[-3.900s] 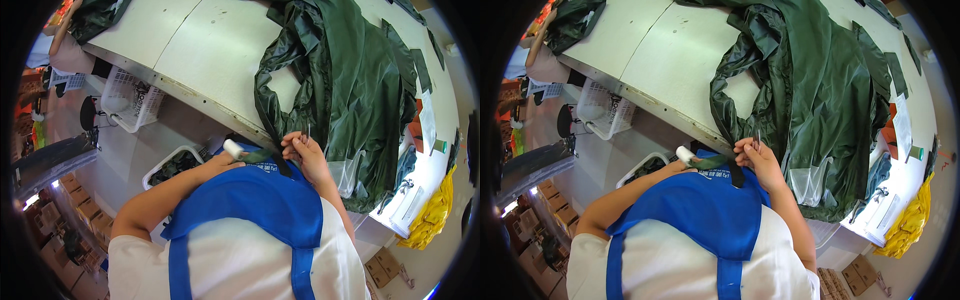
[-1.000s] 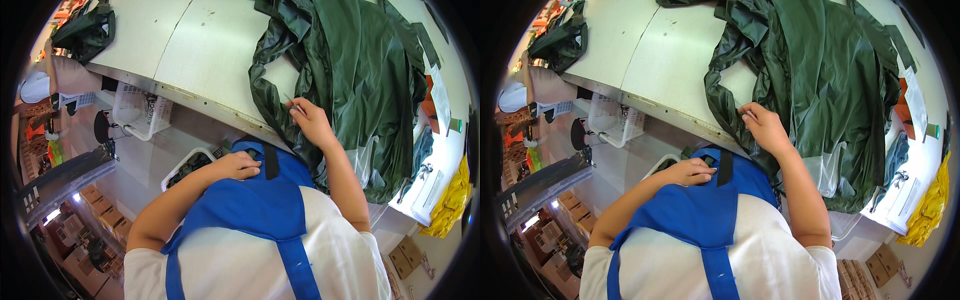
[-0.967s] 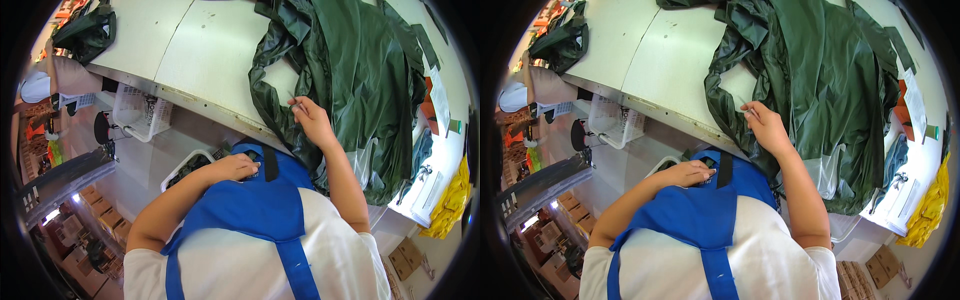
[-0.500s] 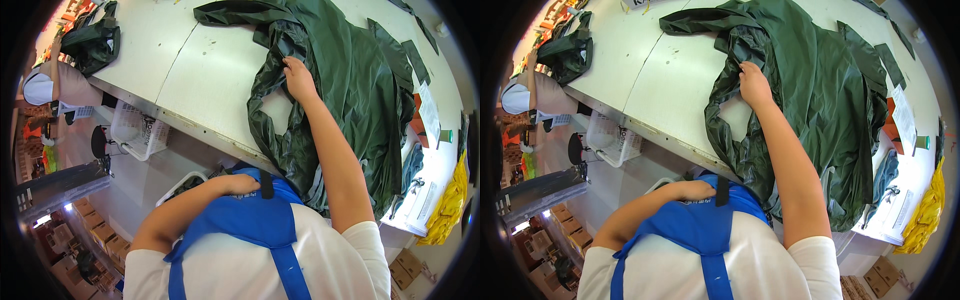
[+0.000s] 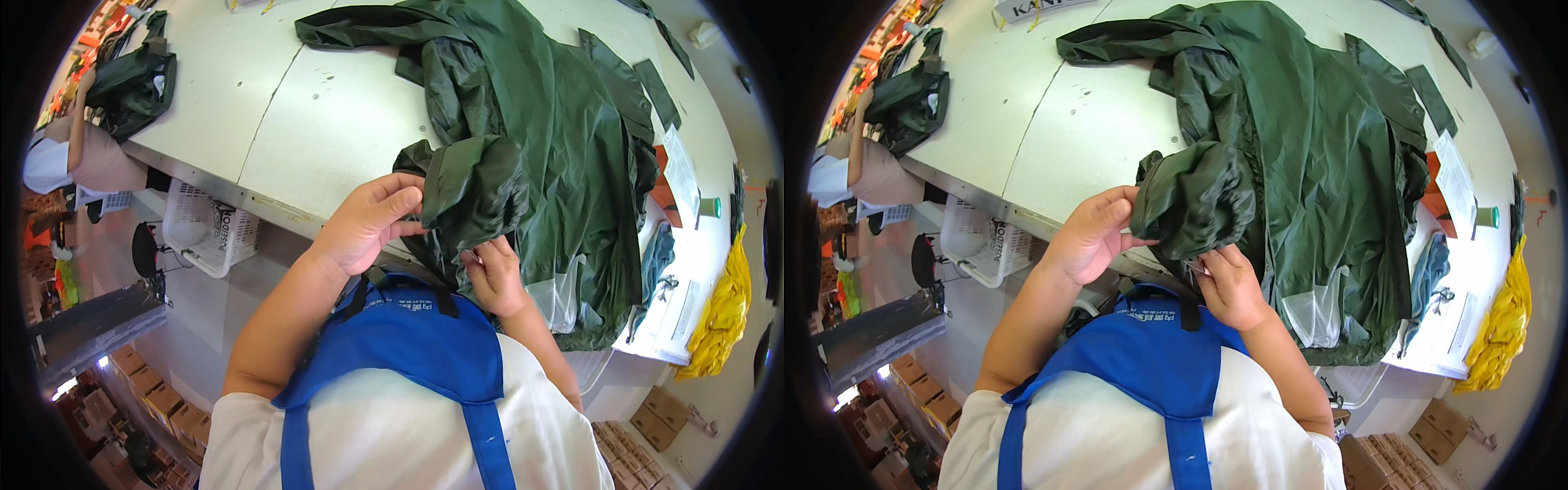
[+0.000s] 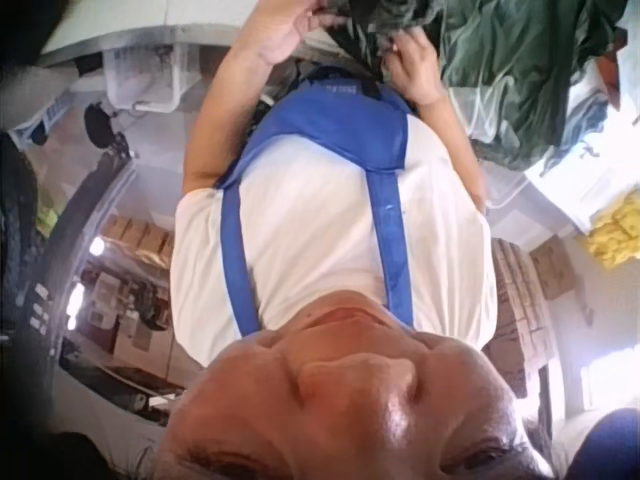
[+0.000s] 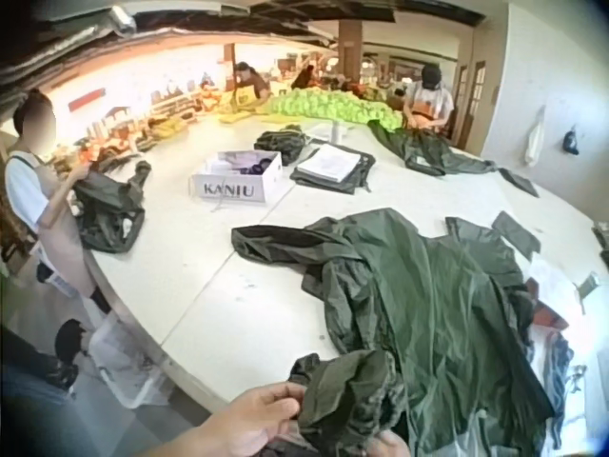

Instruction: The person folds a green jacket on a white table, smoothing the fabric and aligning edges. The person then uses a small blade to cut a tag from the jacket and places the folded jacket into a white basket.

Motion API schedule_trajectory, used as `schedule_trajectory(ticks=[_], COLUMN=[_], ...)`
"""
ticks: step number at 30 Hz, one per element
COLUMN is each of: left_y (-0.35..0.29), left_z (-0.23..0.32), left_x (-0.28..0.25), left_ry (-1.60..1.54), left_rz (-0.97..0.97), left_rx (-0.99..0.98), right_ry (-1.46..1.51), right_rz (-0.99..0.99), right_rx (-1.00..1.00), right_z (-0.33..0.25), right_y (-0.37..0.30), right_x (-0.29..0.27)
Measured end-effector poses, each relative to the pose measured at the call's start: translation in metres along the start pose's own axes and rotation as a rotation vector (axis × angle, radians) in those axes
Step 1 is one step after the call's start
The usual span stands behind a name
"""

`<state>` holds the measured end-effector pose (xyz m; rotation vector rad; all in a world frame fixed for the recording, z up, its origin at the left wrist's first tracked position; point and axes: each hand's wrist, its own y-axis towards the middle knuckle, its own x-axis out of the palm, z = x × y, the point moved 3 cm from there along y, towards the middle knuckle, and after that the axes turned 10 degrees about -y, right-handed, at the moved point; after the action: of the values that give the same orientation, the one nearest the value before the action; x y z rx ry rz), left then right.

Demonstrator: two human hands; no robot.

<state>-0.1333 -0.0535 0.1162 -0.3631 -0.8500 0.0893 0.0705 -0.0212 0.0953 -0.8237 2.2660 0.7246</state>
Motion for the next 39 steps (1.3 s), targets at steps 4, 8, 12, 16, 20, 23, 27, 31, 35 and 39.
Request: schedule_trajectory(ticks=[4, 8, 12, 16, 20, 23, 27, 31, 35, 39], left_y=[0.006, 0.018, 0.02, 0.02, 0.028, 0.025, 0.023, 0.022, 0.024, 0.021], left_z=[0.01, 0.008, -0.005, -0.012, -0.026, -0.028, -0.029, -0.034, -0.041, -0.039], left_x=[0.027, 0.035, 0.044, 0.061, 0.067, 0.077, 0.079, 0.077, 0.071, 0.076], left_ry=[0.296, 0.224, -0.141, -0.29, -0.353, -0.305, -0.25, -0.182, -0.117, -0.061], left_rz=[-0.095, -0.106, -0.139, -0.11, -0.116, -0.082, -0.075, -0.078, -0.125, -0.078], left_rx=[0.098, 0.053, -0.032, -0.084, -0.091, -0.101, -0.039, 0.002, 0.056, 0.103], right_ry=[-0.078, -0.091, 0.171, 0.353, 0.08, -0.101, -0.235, -0.237, -0.237, -0.207], right_rz=[-0.005, -0.021, -0.009, 0.142, 0.295, 0.325, 0.375, 0.378, 0.382, 0.387], right_rx=[-0.022, 0.012, 0.297, 0.381, 0.286, 0.31, 0.251, 0.236, 0.247, 0.241], right_z=[0.002, 0.005, 0.015, 0.004, -0.028, -0.037, -0.03, -0.029, -0.028, -0.026], right_y=[-0.002, -0.007, -0.019, -0.031, -0.012, 0.011, 0.014, 0.016, 0.019, 0.018], right_x=[-0.016, -0.031, -0.06, -0.101, -0.097, -0.088, -0.086, -0.085, -0.084, -0.083])
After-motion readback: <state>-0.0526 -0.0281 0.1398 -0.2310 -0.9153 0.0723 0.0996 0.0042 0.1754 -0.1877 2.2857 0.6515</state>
